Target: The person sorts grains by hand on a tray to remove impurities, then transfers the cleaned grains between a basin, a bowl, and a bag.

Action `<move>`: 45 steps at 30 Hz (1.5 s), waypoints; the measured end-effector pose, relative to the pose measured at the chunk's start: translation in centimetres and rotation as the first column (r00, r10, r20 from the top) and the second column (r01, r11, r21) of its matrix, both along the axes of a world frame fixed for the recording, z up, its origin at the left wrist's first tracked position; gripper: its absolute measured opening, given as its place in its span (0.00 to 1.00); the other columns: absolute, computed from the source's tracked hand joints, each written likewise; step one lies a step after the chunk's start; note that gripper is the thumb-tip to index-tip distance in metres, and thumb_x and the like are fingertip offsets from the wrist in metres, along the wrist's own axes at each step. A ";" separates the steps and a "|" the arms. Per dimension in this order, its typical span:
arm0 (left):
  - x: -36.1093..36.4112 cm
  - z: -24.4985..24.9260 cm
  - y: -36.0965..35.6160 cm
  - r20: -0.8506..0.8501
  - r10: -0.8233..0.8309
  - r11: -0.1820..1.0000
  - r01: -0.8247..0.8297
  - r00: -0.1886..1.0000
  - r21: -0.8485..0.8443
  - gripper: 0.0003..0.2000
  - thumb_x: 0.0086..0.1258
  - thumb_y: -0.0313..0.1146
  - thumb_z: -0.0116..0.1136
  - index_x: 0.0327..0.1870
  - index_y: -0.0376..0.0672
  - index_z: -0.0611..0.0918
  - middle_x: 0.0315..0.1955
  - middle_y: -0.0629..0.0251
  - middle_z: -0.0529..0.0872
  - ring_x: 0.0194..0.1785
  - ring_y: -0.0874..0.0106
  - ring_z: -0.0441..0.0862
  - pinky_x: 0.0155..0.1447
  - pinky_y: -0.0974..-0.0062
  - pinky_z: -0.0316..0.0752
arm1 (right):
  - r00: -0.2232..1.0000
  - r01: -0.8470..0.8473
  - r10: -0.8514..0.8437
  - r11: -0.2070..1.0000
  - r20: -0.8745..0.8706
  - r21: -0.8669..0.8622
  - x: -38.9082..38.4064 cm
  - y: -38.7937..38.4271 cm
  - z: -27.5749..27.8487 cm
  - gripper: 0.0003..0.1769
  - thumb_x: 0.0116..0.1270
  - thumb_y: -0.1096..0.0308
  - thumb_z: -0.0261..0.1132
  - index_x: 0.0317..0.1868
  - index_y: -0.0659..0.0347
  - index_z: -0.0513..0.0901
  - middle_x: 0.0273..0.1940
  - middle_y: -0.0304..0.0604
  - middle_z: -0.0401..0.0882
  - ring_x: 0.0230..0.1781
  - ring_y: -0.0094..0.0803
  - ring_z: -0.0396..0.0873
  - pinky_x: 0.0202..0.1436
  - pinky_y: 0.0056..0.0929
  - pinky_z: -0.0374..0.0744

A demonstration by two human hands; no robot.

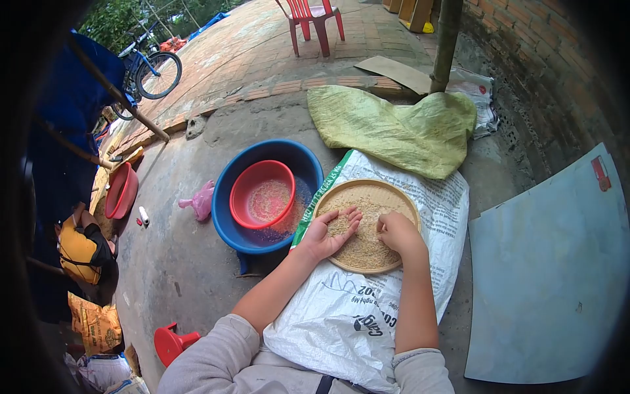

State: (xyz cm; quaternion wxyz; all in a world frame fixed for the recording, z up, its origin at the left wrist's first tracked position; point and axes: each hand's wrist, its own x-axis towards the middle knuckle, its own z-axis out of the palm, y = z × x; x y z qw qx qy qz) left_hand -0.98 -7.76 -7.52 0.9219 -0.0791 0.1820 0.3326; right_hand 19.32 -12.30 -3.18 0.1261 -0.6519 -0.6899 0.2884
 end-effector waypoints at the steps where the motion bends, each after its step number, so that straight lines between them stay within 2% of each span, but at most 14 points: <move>1: 0.0 0.2 0.0 0.009 -0.015 1.000 0.014 1.000 0.004 0.19 0.74 0.32 0.33 0.59 0.29 0.66 0.49 0.47 0.74 0.55 0.60 0.75 0.60 0.65 0.74 | 1.000 0.014 -0.015 1.000 0.009 0.004 0.1 0.1 -0.2 0.10 0.47 0.74 0.69 0.32 0.66 0.79 0.29 0.48 0.79 0.30 0.37 0.78 0.35 0.33 0.75; 5: 0.0 0.5 -0.2 -0.013 0.001 1.000 -0.001 1.000 0.002 0.19 0.74 0.32 0.33 0.59 0.29 0.65 0.49 0.48 0.74 0.56 0.59 0.74 0.60 0.65 0.74 | 0.994 0.075 -0.077 0.996 -0.075 -0.039 -0.4 0.3 1.5 0.07 0.48 0.78 0.67 0.30 0.67 0.81 0.28 0.47 0.79 0.28 0.32 0.79 0.33 0.28 0.76; 7: 0.1 0.4 -0.2 -0.017 0.006 1.000 -0.005 1.000 0.017 0.19 0.74 0.32 0.33 0.60 0.29 0.65 0.50 0.47 0.73 0.57 0.59 0.73 0.61 0.64 0.73 | 0.958 0.127 -0.035 0.942 -0.285 0.312 -1.2 0.6 2.0 0.06 0.50 0.78 0.66 0.31 0.67 0.80 0.28 0.46 0.79 0.28 0.33 0.79 0.33 0.27 0.76; 10: 0.4 1.3 -0.4 -0.132 0.023 1.000 -0.022 0.991 0.013 0.19 0.74 0.32 0.33 0.59 0.28 0.64 0.50 0.46 0.73 0.58 0.58 0.72 0.62 0.64 0.72 | 0.885 0.086 0.099 0.926 -0.456 0.368 -3.2 0.6 3.4 0.07 0.52 0.78 0.65 0.34 0.67 0.80 0.30 0.45 0.79 0.28 0.33 0.79 0.33 0.26 0.76; 12: 0.4 1.5 -0.5 -0.256 0.044 0.999 -0.041 0.966 0.016 0.19 0.74 0.32 0.33 0.59 0.28 0.64 0.50 0.46 0.73 0.58 0.58 0.72 0.62 0.64 0.72 | 0.892 0.083 0.098 0.924 -0.442 0.373 -3.4 0.4 4.2 0.07 0.52 0.78 0.65 0.34 0.66 0.79 0.32 0.47 0.78 0.31 0.37 0.79 0.36 0.30 0.76; 17: 0.0 0.5 -0.3 -0.028 -0.034 0.998 0.035 0.999 0.044 0.20 0.75 0.34 0.32 0.59 0.27 0.65 0.53 0.44 0.71 0.59 0.58 0.71 0.62 0.65 0.73 | 0.978 0.135 -0.061 0.913 -0.199 0.384 -0.4 0.2 0.6 0.09 0.51 0.75 0.66 0.35 0.64 0.79 0.38 0.49 0.77 0.37 0.44 0.79 0.42 0.36 0.76; 22: 0.2 0.8 -0.4 -0.058 -0.011 1.000 0.012 0.998 0.025 0.20 0.74 0.32 0.33 0.60 0.26 0.64 0.51 0.46 0.72 0.58 0.58 0.72 0.61 0.64 0.73 | 0.997 0.022 -0.023 1.000 0.076 0.003 0.2 0.0 -0.7 0.12 0.48 0.73 0.70 0.34 0.66 0.80 0.32 0.49 0.79 0.33 0.36 0.79 0.37 0.29 0.75; 26: 0.0 0.9 -0.4 -0.030 -0.011 1.000 0.011 1.000 0.004 0.19 0.74 0.32 0.34 0.59 0.26 0.64 0.50 0.46 0.72 0.57 0.58 0.72 0.61 0.64 0.73 | 0.991 0.024 -0.027 0.999 -0.131 -0.027 -0.8 0.3 1.3 0.08 0.49 0.74 0.67 0.31 0.66 0.80 0.30 0.50 0.79 0.34 0.44 0.79 0.39 0.34 0.76; 28: 0.0 1.0 -0.3 -0.065 -0.012 1.000 0.012 0.998 -0.008 0.19 0.74 0.32 0.34 0.59 0.26 0.64 0.50 0.45 0.72 0.57 0.58 0.72 0.61 0.64 0.73 | 0.946 0.038 0.082 0.933 -0.313 0.358 -1.8 0.8 1.4 0.11 0.51 0.73 0.68 0.36 0.66 0.81 0.31 0.48 0.80 0.27 0.35 0.79 0.33 0.29 0.76; 31: 0.3 1.4 -0.6 -0.169 0.004 1.000 0.000 0.986 0.028 0.20 0.75 0.33 0.33 0.59 0.26 0.64 0.52 0.45 0.71 0.58 0.57 0.72 0.61 0.64 0.73 | 0.868 0.054 0.121 0.942 -0.481 0.333 -3.6 0.5 4.0 0.12 0.53 0.72 0.67 0.38 0.66 0.80 0.35 0.48 0.80 0.32 0.34 0.79 0.35 0.28 0.76; 35: 0.0 0.9 -0.3 -0.033 -0.046 0.999 0.047 0.998 0.027 0.19 0.74 0.32 0.32 0.59 0.26 0.64 0.53 0.45 0.71 0.57 0.57 0.73 0.60 0.63 0.74 | 0.916 0.126 0.033 0.922 -0.399 0.366 -2.0 0.0 3.8 0.13 0.53 0.70 0.68 0.38 0.66 0.78 0.39 0.50 0.79 0.40 0.42 0.78 0.42 0.33 0.75; 37: 0.0 0.7 -0.2 -0.044 -0.032 0.999 0.032 0.999 0.014 0.19 0.74 0.32 0.32 0.59 0.27 0.64 0.53 0.46 0.71 0.57 0.57 0.72 0.60 0.63 0.74 | 0.990 0.140 -0.139 0.958 -0.024 0.249 -0.3 -0.3 2.0 0.17 0.51 0.68 0.69 0.41 0.64 0.78 0.42 0.50 0.78 0.44 0.41 0.77 0.45 0.32 0.75; 40: 0.1 0.5 -0.1 -0.058 -0.020 1.000 0.020 0.998 -0.002 0.19 0.74 0.32 0.32 0.59 0.27 0.65 0.53 0.46 0.71 0.58 0.57 0.72 0.60 0.63 0.74 | 0.991 0.070 -0.067 0.997 0.117 -0.017 0.5 -0.7 0.8 0.16 0.50 0.67 0.70 0.38 0.65 0.79 0.38 0.51 0.79 0.40 0.42 0.78 0.43 0.34 0.76; 45: 0.0 0.4 -0.2 -0.048 -0.018 1.000 0.019 0.999 0.012 0.19 0.74 0.32 0.32 0.59 0.27 0.64 0.53 0.46 0.71 0.58 0.57 0.71 0.61 0.63 0.73 | 0.989 -0.028 0.041 0.995 -0.145 0.091 -1.0 0.3 1.0 0.12 0.50 0.70 0.70 0.34 0.65 0.80 0.35 0.48 0.81 0.31 0.39 0.79 0.35 0.31 0.76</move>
